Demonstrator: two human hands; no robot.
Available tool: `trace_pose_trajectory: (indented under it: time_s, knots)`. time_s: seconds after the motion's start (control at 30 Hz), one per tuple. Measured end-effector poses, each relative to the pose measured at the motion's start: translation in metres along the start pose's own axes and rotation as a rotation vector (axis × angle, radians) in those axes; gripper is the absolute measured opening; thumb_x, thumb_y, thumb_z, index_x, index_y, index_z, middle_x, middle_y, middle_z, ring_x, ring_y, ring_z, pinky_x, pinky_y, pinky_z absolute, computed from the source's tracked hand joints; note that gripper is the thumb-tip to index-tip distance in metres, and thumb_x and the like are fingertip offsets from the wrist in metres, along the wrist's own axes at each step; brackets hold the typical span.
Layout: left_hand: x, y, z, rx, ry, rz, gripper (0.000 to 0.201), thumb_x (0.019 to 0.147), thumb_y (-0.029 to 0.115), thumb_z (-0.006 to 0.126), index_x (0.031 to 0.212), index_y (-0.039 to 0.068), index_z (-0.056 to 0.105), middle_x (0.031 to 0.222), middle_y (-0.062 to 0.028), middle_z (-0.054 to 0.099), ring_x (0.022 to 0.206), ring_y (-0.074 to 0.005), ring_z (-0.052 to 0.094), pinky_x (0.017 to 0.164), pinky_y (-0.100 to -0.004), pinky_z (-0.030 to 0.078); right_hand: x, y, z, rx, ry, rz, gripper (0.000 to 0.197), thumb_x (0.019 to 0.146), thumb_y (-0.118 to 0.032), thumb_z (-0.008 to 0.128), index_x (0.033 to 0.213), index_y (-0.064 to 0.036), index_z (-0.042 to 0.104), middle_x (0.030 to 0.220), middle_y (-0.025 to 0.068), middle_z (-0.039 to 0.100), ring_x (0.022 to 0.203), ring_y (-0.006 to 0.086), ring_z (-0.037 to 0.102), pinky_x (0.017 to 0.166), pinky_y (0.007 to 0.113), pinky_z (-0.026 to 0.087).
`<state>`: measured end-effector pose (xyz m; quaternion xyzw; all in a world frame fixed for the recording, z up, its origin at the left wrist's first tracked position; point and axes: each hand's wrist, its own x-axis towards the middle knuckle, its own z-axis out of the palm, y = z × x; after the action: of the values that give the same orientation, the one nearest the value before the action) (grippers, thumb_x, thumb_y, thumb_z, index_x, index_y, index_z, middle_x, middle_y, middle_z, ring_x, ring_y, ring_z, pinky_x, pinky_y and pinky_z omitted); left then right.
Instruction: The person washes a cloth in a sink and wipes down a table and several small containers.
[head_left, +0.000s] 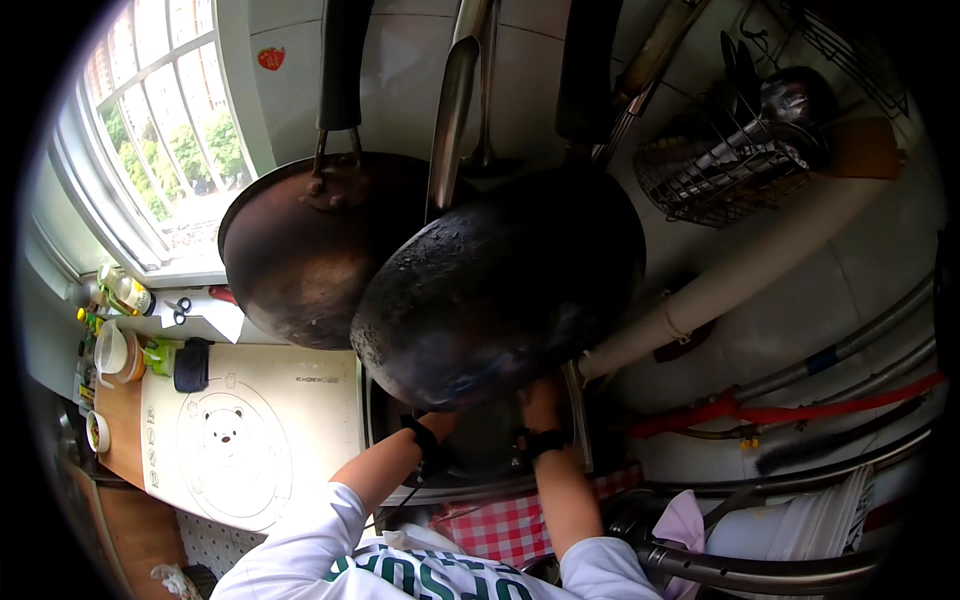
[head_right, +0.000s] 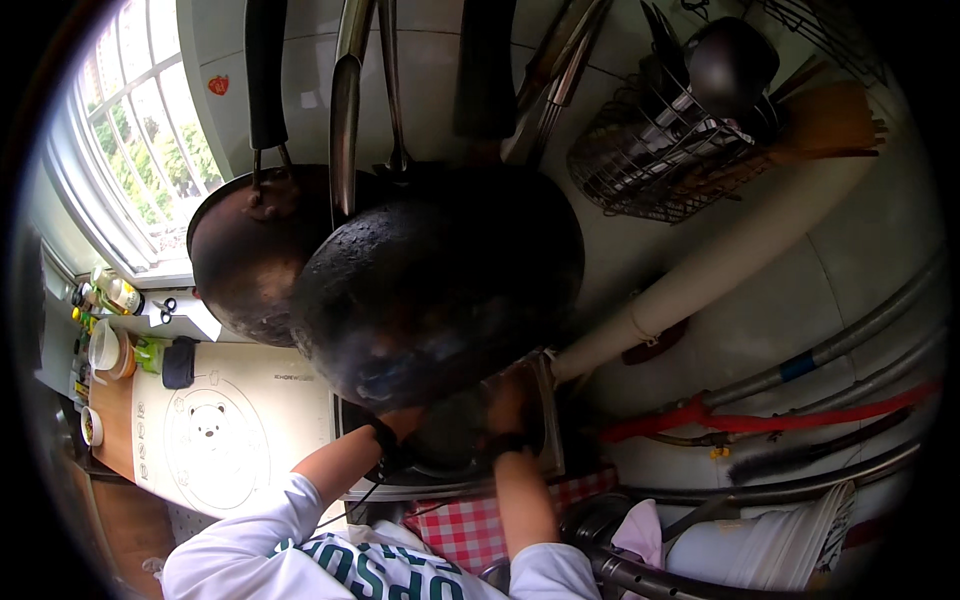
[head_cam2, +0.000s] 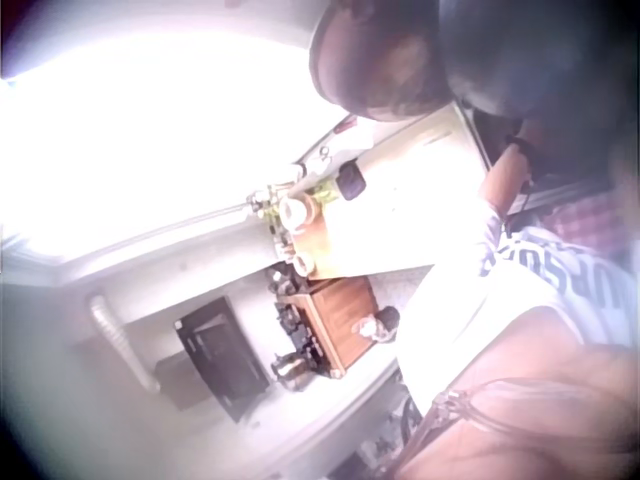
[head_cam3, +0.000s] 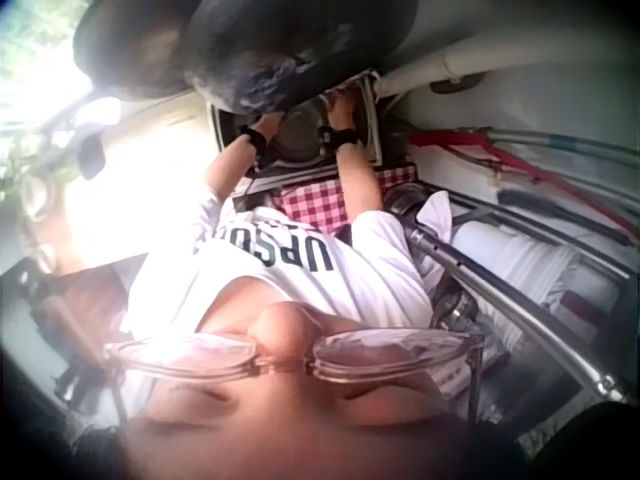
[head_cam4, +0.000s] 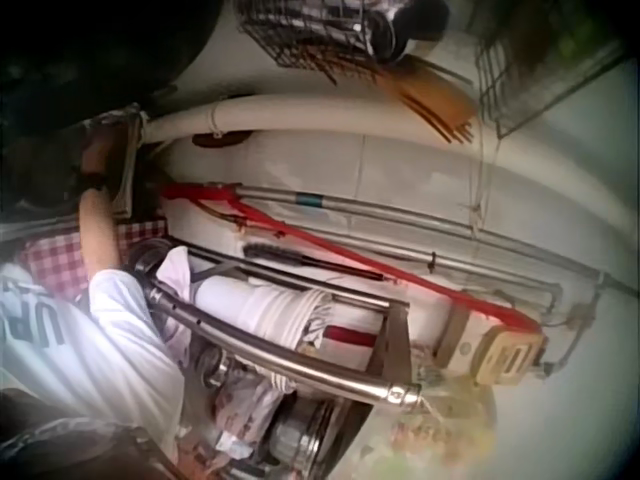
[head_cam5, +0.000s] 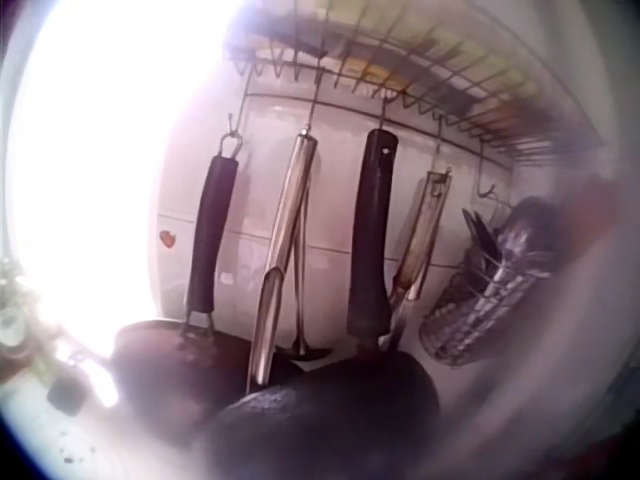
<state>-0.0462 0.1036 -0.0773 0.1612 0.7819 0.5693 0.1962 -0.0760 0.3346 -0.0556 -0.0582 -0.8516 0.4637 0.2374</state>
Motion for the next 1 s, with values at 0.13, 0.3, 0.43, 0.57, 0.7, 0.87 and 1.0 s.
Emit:
trace_pose_trajectory:
  time_s: [0.13, 0.3, 0.43, 0.57, 0.7, 0.87, 1.0]
  knots:
    - [-0.009, 0.013, -0.008, 0.008, 0.131, 0.067, 0.049, 0.092, 0.034, 0.042, 0.135, 0.013, 0.034, 0.138, -0.0128, 0.036, 0.126, -0.0287, 0.036, 0.103, -0.0474, 0.030, -0.045, -0.008, 0.050, 0.293, -0.457, 0.005, 0.025, 0.083, -0.010, 0.056, 0.107, -0.0026, 0.054, 0.091, 0.0089, 0.060, 0.080, 0.0197, 0.059, 0.069, 0.033, 0.047]
    - [-0.002, 0.045, -0.010, -0.060, 0.197, 0.183, 0.048, 0.092, 0.034, 0.043, 0.135, 0.013, 0.035, 0.137, -0.0127, 0.037, 0.125, -0.0286, 0.036, 0.102, -0.0467, 0.030, -0.038, 0.042, 0.067, 1.578, -0.613, 0.894, 0.032, 0.084, -0.006, 0.055, 0.115, -0.0038, 0.052, 0.097, 0.0073, 0.059, 0.083, 0.0152, 0.058, 0.070, 0.031, 0.046]
    - [0.000, 0.046, -0.010, -0.105, 0.168, 0.204, 0.048, 0.092, 0.034, 0.043, 0.134, 0.013, 0.036, 0.136, -0.0127, 0.038, 0.125, -0.0285, 0.037, 0.102, -0.0462, 0.031, -0.041, 0.020, 0.054, 0.683, -0.561, 0.367, 0.038, 0.080, -0.006, 0.061, 0.116, -0.0013, 0.050, 0.100, 0.0107, 0.059, 0.091, 0.0213, 0.058, 0.079, 0.034, 0.046]
    - [-0.012, 0.021, -0.026, -0.145, 0.111, 0.140, 0.048, 0.092, 0.034, 0.044, 0.134, 0.013, 0.036, 0.136, -0.0126, 0.038, 0.125, -0.0285, 0.037, 0.102, -0.0457, 0.032, -0.041, -0.112, 0.030, 0.168, -0.640, -0.098, 0.043, 0.076, -0.011, 0.068, 0.114, -0.0042, 0.049, 0.110, 0.0064, 0.055, 0.102, 0.0208, 0.054, 0.087, 0.036, 0.044]
    - [0.013, 0.049, 0.008, -0.209, -0.003, 0.194, 0.047, 0.092, 0.034, 0.044, 0.133, 0.012, 0.037, 0.135, -0.0126, 0.039, 0.124, -0.0284, 0.038, 0.102, -0.0451, 0.032, -0.045, -0.041, 0.024, 0.186, -0.566, -0.042, 0.051, 0.072, -0.010, 0.071, 0.116, -0.0026, 0.048, 0.111, 0.0085, 0.054, 0.103, 0.0218, 0.054, 0.088, 0.035, 0.043]
    - [0.013, 0.039, 0.011, -0.186, -0.029, 0.144, 0.047, 0.091, 0.034, 0.045, 0.133, 0.012, 0.038, 0.135, -0.0125, 0.040, 0.124, -0.0284, 0.038, 0.101, -0.0444, 0.033, -0.053, -0.039, 0.046, 0.294, -0.407, -0.074, 0.058, 0.067, -0.009, 0.074, 0.117, -0.0015, 0.046, 0.109, 0.0097, 0.055, 0.103, 0.0225, 0.054, 0.088, 0.035, 0.043]
    - [0.016, 0.040, 0.014, -0.178, -0.048, 0.122, 0.047, 0.091, 0.034, 0.045, 0.132, 0.012, 0.039, 0.134, -0.0124, 0.041, 0.124, -0.0283, 0.039, 0.101, -0.0439, 0.033, -0.052, -0.022, 0.048, 0.241, -0.420, -0.017, 0.066, 0.061, -0.016, 0.076, 0.118, 0.0015, 0.046, 0.108, 0.0231, 0.057, 0.104, 0.0378, 0.054, 0.087, 0.041, 0.043]
